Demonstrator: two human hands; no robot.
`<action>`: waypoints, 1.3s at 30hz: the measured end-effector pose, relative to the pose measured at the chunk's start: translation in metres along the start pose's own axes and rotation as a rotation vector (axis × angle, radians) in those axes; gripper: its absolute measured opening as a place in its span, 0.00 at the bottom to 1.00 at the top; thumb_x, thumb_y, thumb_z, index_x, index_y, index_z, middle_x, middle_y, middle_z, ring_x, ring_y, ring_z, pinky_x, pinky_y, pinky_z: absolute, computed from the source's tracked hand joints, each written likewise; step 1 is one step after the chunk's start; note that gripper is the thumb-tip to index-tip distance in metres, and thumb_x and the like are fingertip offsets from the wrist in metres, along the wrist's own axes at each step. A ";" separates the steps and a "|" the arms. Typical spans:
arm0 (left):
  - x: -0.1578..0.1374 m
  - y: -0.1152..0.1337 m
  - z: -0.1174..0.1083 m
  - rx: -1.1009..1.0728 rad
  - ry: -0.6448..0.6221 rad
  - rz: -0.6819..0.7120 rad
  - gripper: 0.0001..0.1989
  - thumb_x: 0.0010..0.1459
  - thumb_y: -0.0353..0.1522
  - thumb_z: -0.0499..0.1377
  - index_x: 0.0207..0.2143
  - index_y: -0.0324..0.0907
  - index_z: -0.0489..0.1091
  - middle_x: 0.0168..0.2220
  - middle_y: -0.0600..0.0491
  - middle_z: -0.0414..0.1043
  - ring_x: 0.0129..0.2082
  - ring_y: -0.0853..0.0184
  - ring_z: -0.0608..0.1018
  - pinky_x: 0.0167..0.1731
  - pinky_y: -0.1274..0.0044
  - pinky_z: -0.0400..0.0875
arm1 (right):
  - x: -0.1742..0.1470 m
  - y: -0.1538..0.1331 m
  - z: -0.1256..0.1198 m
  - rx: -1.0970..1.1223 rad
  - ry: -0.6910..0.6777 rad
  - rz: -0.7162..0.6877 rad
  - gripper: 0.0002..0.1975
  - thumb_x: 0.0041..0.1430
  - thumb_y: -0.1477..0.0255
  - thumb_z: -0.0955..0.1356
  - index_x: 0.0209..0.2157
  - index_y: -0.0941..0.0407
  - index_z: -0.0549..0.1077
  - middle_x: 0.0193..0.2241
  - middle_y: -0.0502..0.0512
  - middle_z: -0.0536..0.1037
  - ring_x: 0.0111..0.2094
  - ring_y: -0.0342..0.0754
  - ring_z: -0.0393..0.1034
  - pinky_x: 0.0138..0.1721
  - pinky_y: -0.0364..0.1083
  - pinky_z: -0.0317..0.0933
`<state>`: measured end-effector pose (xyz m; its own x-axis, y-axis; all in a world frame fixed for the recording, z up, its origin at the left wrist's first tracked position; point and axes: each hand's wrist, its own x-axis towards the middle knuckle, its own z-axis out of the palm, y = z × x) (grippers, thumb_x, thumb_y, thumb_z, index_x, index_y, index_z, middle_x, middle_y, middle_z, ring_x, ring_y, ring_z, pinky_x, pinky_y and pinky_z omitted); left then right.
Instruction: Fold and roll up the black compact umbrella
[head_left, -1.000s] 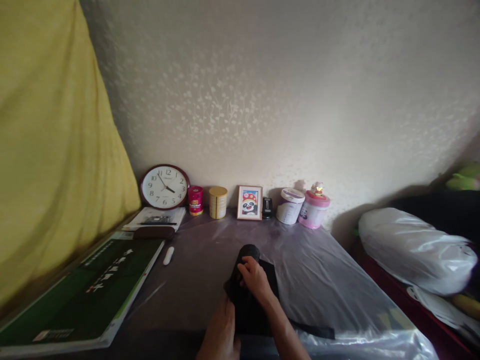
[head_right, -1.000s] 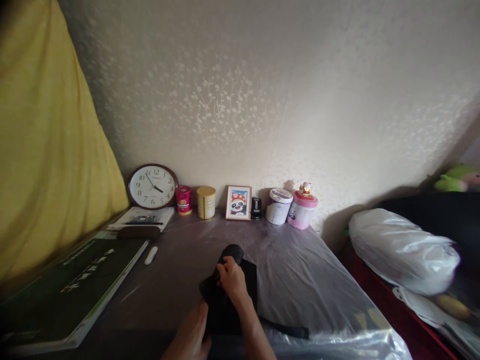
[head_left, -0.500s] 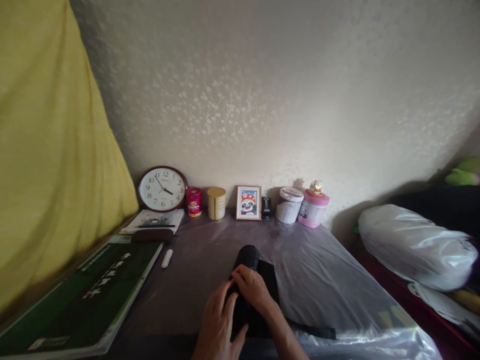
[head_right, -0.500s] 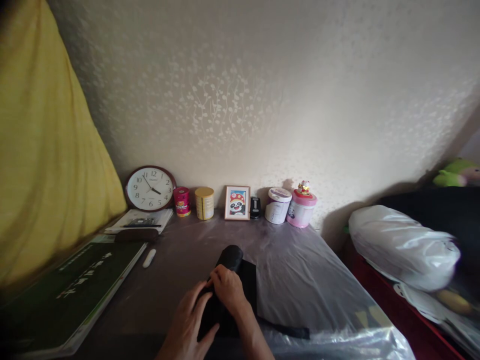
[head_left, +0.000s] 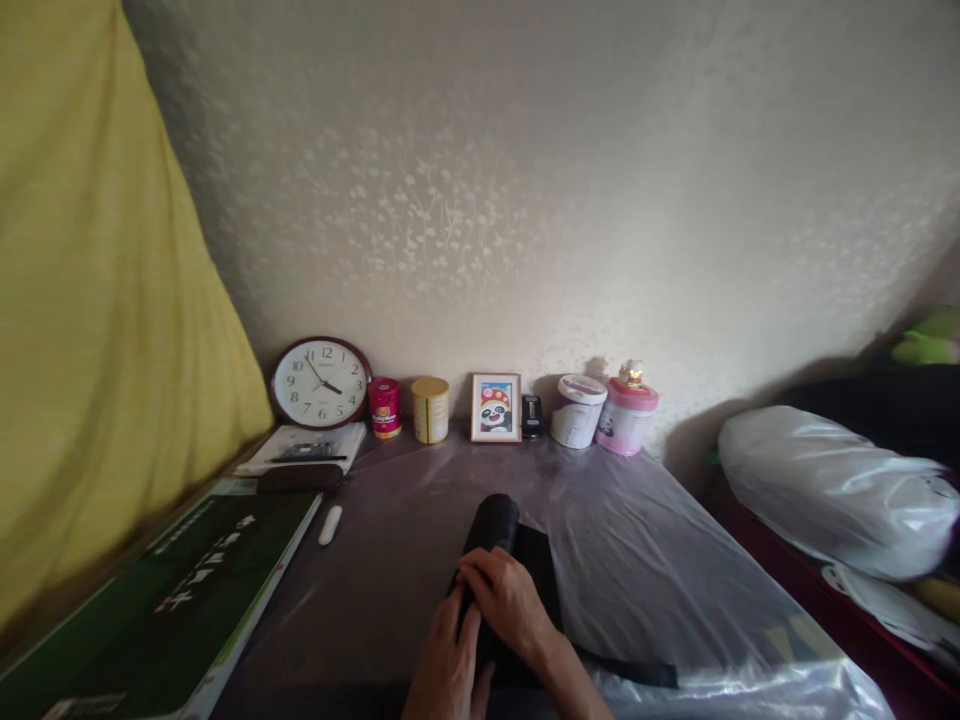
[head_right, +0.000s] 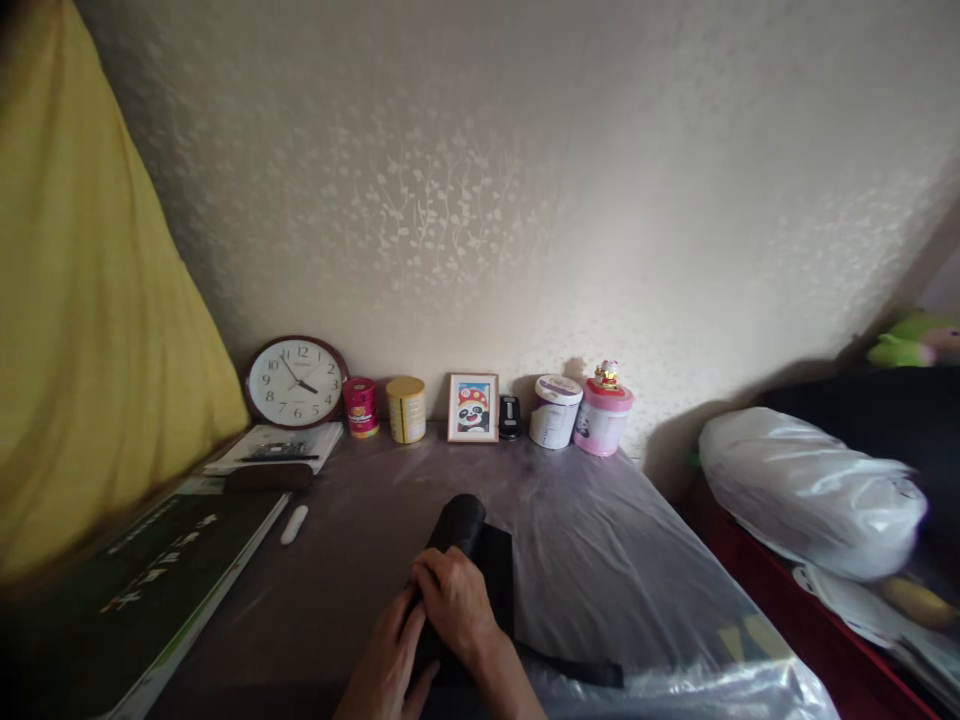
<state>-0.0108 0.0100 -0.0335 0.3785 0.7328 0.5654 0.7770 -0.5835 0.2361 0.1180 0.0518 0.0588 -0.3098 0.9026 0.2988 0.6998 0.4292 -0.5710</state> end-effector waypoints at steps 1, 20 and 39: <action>-0.001 -0.001 0.001 -0.012 0.001 0.008 0.33 0.49 0.24 0.54 0.58 0.38 0.49 0.55 0.37 0.61 0.54 0.53 0.68 0.47 0.65 0.72 | -0.003 0.001 0.000 0.009 0.028 -0.034 0.12 0.63 0.70 0.60 0.37 0.52 0.74 0.33 0.49 0.78 0.36 0.44 0.70 0.40 0.41 0.60; 0.011 0.008 -0.009 -0.215 -0.488 -0.325 0.45 0.41 0.25 0.55 0.62 0.33 0.41 0.64 0.39 0.41 0.63 0.53 0.50 0.59 0.62 0.54 | 0.055 0.055 0.011 -0.125 0.022 -0.026 0.16 0.63 0.73 0.59 0.33 0.51 0.76 0.39 0.48 0.79 0.54 0.47 0.61 0.59 0.55 0.38; 0.010 0.023 -0.030 -0.332 -0.406 -0.391 0.45 0.42 0.18 0.50 0.63 0.33 0.34 0.64 0.36 0.41 0.63 0.57 0.51 0.60 0.65 0.52 | -0.031 0.115 -0.022 -0.065 0.390 0.500 0.21 0.55 0.62 0.58 0.40 0.61 0.71 0.39 0.65 0.77 0.41 0.54 0.72 0.43 0.48 0.62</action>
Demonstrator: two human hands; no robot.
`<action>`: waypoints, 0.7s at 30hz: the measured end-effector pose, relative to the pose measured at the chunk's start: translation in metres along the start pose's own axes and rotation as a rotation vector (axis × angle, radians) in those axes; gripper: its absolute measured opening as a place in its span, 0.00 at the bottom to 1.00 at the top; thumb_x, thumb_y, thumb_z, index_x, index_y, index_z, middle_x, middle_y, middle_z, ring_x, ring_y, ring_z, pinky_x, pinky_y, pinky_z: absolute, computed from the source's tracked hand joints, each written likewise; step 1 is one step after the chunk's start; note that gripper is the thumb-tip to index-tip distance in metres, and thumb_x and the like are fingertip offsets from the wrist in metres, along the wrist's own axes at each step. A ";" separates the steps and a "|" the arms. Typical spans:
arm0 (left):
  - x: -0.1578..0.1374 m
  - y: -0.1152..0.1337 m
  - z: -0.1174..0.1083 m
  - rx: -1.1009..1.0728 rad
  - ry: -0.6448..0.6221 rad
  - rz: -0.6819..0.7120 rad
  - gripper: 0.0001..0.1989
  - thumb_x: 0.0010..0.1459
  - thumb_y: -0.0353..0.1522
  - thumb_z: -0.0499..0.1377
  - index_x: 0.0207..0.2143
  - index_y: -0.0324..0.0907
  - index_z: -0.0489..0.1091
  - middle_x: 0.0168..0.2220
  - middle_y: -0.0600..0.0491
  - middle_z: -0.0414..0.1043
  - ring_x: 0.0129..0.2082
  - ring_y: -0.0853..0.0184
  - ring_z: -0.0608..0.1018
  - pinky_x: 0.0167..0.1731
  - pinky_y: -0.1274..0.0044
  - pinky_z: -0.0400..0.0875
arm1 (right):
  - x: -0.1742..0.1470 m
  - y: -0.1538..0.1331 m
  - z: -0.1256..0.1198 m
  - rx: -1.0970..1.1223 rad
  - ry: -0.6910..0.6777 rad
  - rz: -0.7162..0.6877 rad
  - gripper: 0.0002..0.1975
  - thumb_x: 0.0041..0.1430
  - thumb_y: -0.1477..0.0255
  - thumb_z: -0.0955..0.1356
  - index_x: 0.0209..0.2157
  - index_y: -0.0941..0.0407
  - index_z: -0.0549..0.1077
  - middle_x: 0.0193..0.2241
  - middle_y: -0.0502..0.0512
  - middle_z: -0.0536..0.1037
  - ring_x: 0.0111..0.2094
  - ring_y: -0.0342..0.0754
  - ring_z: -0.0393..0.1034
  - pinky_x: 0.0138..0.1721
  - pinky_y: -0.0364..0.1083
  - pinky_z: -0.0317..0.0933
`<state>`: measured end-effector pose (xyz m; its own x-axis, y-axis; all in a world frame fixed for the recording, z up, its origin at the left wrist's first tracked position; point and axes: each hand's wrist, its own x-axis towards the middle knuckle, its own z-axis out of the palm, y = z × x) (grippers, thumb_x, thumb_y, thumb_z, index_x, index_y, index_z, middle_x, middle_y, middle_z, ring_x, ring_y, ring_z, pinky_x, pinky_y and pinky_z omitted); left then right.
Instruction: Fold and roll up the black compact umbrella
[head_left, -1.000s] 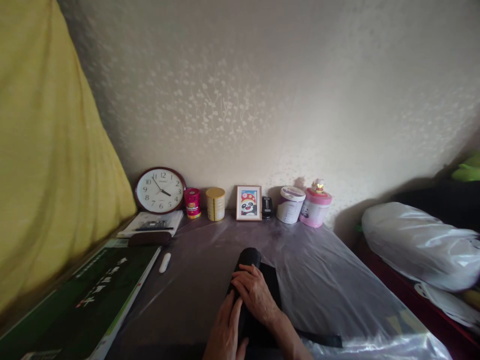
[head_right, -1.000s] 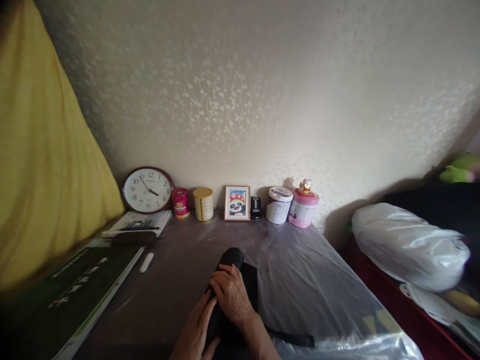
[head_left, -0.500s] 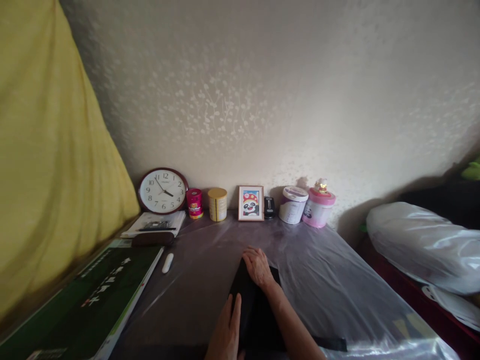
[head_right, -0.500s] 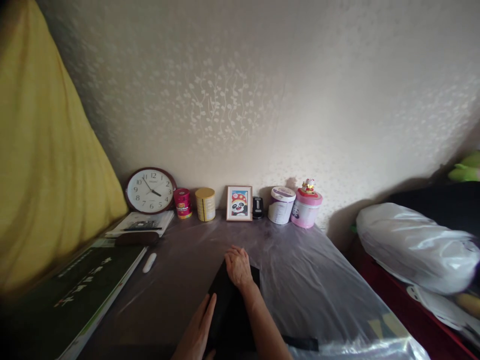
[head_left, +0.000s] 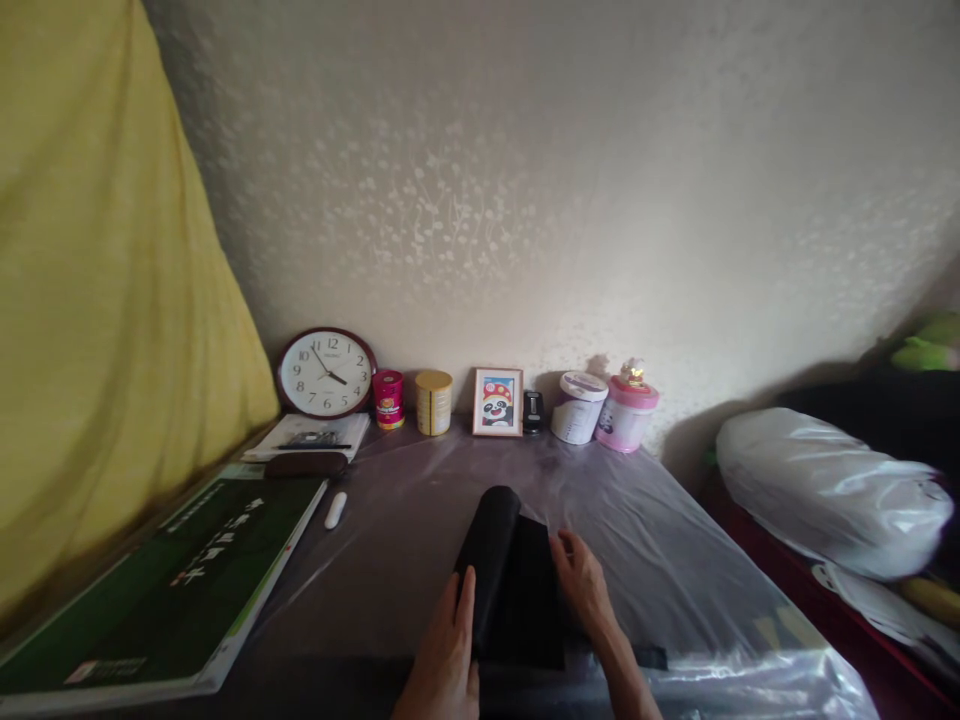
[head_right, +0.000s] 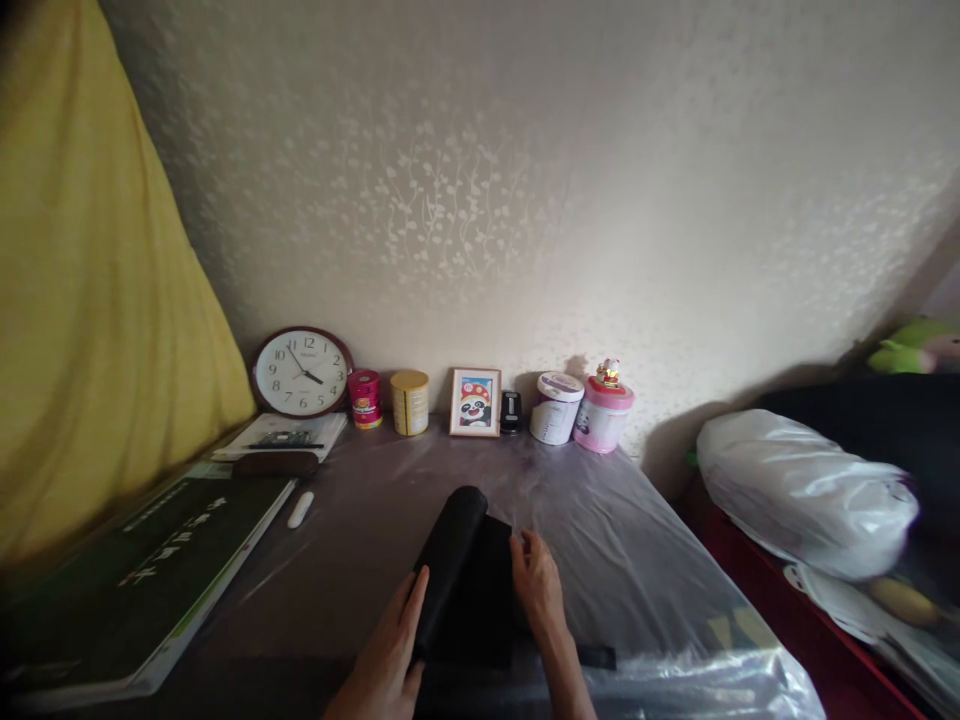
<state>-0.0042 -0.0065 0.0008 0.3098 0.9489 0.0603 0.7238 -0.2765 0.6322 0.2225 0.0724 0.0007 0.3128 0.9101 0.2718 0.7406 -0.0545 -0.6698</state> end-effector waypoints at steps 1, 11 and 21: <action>0.000 0.000 0.000 0.003 0.005 -0.002 0.45 0.42 0.18 0.50 0.63 0.33 0.35 0.64 0.36 0.41 0.63 0.56 0.51 0.60 0.65 0.52 | -0.005 -0.002 -0.001 0.003 -0.036 0.026 0.20 0.55 0.62 0.58 0.40 0.61 0.71 0.38 0.64 0.78 0.39 0.53 0.73 0.42 0.48 0.62; -0.002 -0.010 0.005 0.007 0.060 0.060 0.47 0.43 0.18 0.50 0.63 0.40 0.30 0.65 0.40 0.42 0.63 0.58 0.51 0.59 0.64 0.55 | -0.028 -0.037 -0.007 -0.086 -0.038 -0.028 0.17 0.57 0.62 0.60 0.42 0.55 0.71 0.32 0.57 0.79 0.35 0.53 0.74 0.36 0.47 0.62; 0.001 -0.002 0.001 0.042 0.044 -0.001 0.48 0.37 0.17 0.51 0.62 0.32 0.35 0.63 0.37 0.46 0.62 0.58 0.54 0.59 0.68 0.55 | -0.020 -0.057 0.007 0.124 -0.119 -0.032 0.16 0.55 0.65 0.61 0.42 0.58 0.72 0.36 0.59 0.79 0.38 0.53 0.74 0.38 0.47 0.64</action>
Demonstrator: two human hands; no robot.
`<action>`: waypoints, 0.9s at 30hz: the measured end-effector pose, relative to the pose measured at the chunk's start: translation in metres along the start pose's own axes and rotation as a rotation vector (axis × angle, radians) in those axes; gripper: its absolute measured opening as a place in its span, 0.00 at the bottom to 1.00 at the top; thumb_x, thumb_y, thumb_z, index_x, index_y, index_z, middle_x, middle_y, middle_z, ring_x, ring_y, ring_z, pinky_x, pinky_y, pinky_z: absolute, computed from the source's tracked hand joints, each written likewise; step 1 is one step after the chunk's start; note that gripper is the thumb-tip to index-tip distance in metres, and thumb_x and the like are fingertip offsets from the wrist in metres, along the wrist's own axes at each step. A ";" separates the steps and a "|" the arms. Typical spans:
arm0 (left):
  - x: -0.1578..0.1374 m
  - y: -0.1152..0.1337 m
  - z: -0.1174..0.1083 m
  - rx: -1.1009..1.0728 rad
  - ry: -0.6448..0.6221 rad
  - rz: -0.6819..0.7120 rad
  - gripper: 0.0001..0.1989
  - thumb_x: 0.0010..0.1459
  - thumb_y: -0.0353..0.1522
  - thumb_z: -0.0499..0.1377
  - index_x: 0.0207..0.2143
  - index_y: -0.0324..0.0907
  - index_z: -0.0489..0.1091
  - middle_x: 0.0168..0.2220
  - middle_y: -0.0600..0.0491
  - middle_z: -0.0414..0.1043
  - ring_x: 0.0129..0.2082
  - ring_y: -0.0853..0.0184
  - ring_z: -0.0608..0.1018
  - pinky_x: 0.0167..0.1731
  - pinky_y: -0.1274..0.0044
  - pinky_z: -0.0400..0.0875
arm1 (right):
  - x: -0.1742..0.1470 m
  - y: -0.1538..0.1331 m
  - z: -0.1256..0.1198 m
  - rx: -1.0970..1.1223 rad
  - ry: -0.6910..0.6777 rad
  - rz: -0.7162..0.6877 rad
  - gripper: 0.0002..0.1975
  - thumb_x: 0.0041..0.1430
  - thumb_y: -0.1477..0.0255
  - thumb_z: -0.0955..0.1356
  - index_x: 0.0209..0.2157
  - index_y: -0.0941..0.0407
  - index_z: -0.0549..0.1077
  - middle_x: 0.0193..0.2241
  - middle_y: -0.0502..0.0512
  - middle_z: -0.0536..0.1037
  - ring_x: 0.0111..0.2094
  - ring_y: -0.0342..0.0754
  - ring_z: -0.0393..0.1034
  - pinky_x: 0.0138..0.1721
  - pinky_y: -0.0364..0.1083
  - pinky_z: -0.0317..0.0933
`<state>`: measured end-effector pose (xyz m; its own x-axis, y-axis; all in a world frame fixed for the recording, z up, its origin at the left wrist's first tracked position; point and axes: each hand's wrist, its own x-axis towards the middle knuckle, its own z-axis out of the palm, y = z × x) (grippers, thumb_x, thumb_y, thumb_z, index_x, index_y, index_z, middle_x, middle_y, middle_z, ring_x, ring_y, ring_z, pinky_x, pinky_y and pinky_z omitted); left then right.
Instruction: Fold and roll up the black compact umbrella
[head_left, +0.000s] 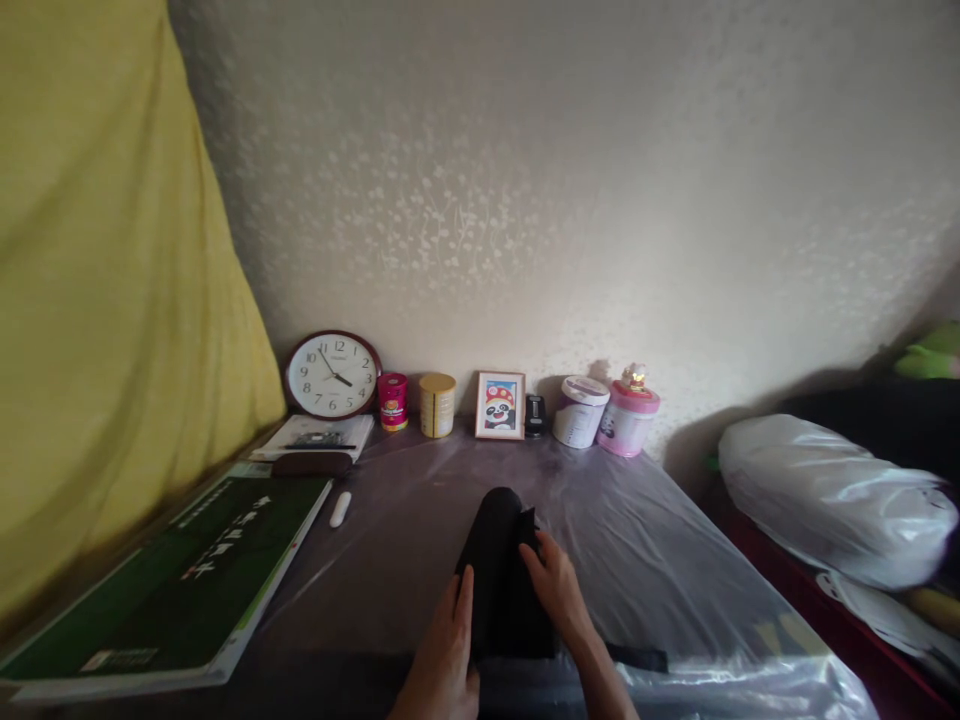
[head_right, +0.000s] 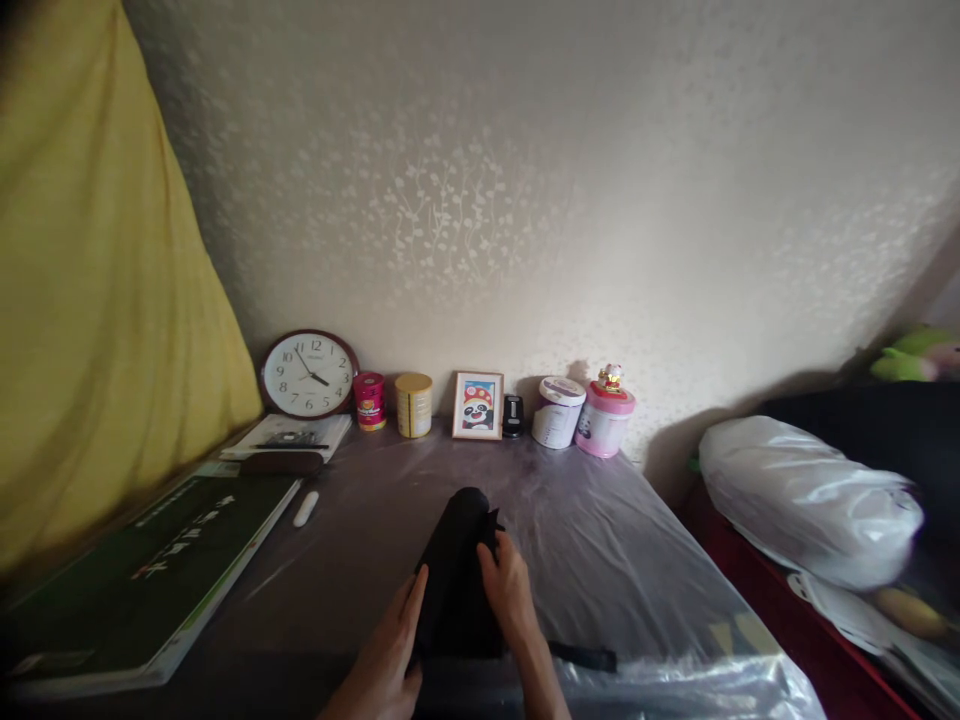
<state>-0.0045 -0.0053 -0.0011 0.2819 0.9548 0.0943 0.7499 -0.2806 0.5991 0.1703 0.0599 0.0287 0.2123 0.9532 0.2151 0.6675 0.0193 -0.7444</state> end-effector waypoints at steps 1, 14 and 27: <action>0.001 -0.001 0.001 0.005 0.006 -0.001 0.48 0.37 0.17 0.51 0.62 0.31 0.35 0.63 0.37 0.46 0.62 0.58 0.55 0.59 0.68 0.55 | 0.001 -0.005 0.002 0.042 -0.018 -0.002 0.17 0.55 0.65 0.61 0.42 0.58 0.71 0.35 0.58 0.79 0.37 0.52 0.74 0.37 0.46 0.65; 0.006 -0.017 -0.002 0.088 -0.001 -0.037 0.47 0.36 0.21 0.54 0.62 0.29 0.40 0.62 0.37 0.51 0.61 0.57 0.58 0.59 0.66 0.56 | 0.013 -0.046 0.042 0.046 -0.082 -0.071 0.13 0.54 0.69 0.64 0.40 0.57 0.71 0.29 0.56 0.79 0.33 0.50 0.74 0.34 0.44 0.64; 0.005 -0.022 -0.014 0.194 -0.008 -0.090 0.32 0.40 0.27 0.53 0.52 0.31 0.60 0.50 0.39 0.68 0.51 0.54 0.70 0.51 0.66 0.64 | 0.002 -0.067 0.037 0.124 -0.349 -0.119 0.09 0.58 0.70 0.60 0.29 0.54 0.70 0.24 0.45 0.79 0.17 0.39 0.68 0.24 0.38 0.58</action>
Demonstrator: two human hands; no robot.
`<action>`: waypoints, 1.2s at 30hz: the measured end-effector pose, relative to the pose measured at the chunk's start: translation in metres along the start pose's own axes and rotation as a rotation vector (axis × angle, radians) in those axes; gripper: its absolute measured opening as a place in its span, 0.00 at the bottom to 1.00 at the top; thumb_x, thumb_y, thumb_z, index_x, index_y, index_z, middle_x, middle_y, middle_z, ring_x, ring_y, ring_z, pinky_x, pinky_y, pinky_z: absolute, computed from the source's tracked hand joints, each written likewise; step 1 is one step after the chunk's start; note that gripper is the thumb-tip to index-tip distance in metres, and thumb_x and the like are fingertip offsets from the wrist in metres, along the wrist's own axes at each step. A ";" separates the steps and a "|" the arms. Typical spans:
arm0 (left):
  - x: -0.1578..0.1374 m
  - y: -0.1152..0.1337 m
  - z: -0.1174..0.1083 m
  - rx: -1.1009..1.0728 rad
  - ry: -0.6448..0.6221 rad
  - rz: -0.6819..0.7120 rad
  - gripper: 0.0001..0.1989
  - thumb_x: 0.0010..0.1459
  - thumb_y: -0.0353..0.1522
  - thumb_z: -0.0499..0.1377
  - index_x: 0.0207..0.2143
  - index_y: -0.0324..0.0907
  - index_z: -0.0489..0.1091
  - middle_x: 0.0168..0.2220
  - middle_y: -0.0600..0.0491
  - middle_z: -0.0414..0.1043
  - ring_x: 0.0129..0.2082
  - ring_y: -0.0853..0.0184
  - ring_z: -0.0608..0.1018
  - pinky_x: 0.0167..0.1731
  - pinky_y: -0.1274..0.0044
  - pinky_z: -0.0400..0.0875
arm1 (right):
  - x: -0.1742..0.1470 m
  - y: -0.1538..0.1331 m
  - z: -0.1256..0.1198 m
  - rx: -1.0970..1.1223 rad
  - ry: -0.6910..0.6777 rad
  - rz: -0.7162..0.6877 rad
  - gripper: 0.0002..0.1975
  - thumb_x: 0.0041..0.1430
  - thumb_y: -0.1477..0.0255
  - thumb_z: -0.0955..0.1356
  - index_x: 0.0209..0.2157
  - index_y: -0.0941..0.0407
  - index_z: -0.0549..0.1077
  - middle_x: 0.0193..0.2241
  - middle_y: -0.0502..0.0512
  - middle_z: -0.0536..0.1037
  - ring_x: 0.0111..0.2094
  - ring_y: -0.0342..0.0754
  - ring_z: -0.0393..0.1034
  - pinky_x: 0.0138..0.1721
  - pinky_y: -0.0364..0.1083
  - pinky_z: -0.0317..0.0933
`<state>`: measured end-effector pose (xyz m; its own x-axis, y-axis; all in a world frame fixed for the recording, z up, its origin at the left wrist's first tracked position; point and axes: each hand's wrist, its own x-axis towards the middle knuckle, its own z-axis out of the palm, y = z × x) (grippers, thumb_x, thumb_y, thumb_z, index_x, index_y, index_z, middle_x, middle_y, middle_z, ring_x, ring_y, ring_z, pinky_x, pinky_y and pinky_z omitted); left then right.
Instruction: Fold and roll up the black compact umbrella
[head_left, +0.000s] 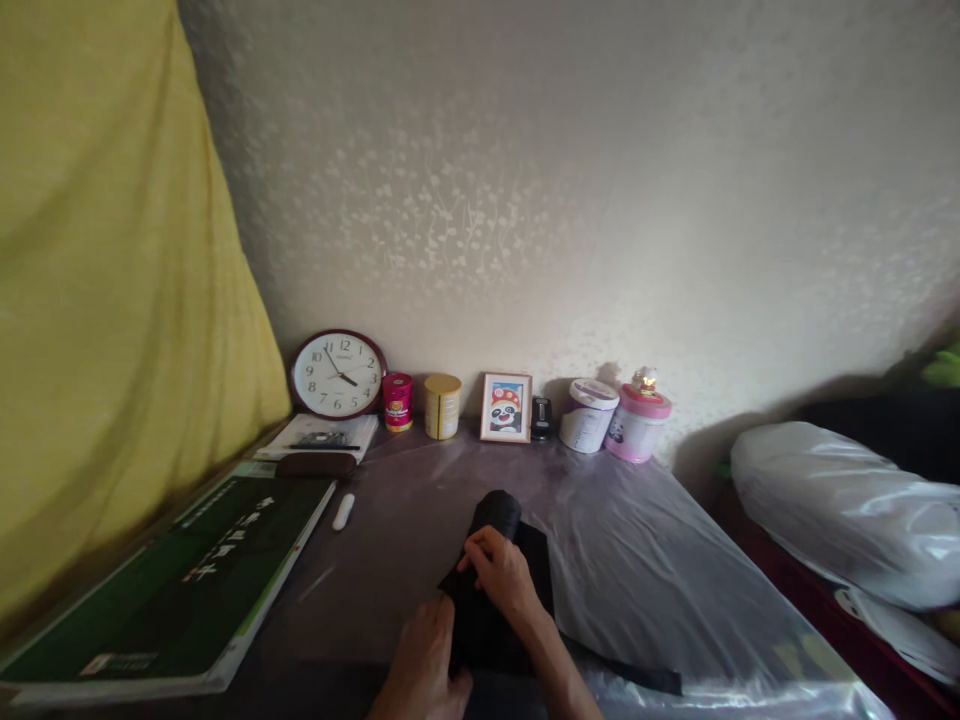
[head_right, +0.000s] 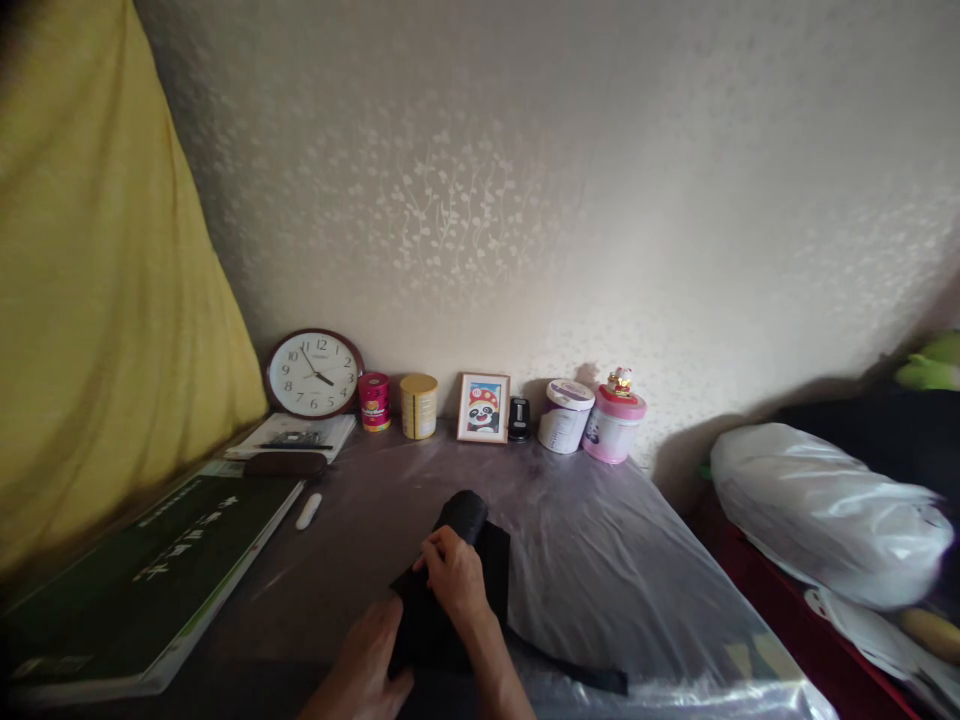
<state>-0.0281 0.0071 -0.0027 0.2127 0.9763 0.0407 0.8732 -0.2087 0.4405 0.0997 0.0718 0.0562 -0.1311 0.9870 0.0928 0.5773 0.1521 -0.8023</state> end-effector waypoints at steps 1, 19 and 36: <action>-0.001 -0.006 0.006 -0.016 0.009 0.019 0.33 0.41 0.28 0.54 0.54 0.30 0.58 0.51 0.38 0.67 0.52 0.54 0.69 0.51 0.66 0.64 | -0.001 -0.002 0.000 -0.027 0.011 -0.019 0.09 0.58 0.71 0.60 0.28 0.54 0.70 0.24 0.46 0.79 0.19 0.39 0.69 0.25 0.38 0.58; -0.002 -0.002 0.030 -0.089 0.302 0.229 0.44 0.44 0.21 0.52 0.62 0.41 0.37 0.64 0.39 0.44 0.63 0.54 0.53 0.57 0.61 0.59 | -0.009 -0.004 0.005 -0.261 0.059 -0.149 0.12 0.62 0.70 0.59 0.33 0.53 0.73 0.27 0.50 0.78 0.29 0.44 0.73 0.31 0.39 0.59; 0.005 -0.022 0.041 -0.254 0.079 0.227 0.46 0.46 0.20 0.51 0.63 0.43 0.29 0.64 0.40 0.44 0.63 0.56 0.52 0.58 0.60 0.55 | 0.034 0.032 -0.003 -0.362 -0.022 -0.462 0.15 0.63 0.75 0.58 0.32 0.52 0.75 0.36 0.48 0.79 0.53 0.46 0.62 0.59 0.54 0.39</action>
<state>-0.0285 0.0143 -0.0485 0.3453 0.9103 0.2284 0.6687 -0.4094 0.6206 0.1164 0.1100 0.0358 -0.4491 0.8135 0.3694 0.6943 0.5780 -0.4288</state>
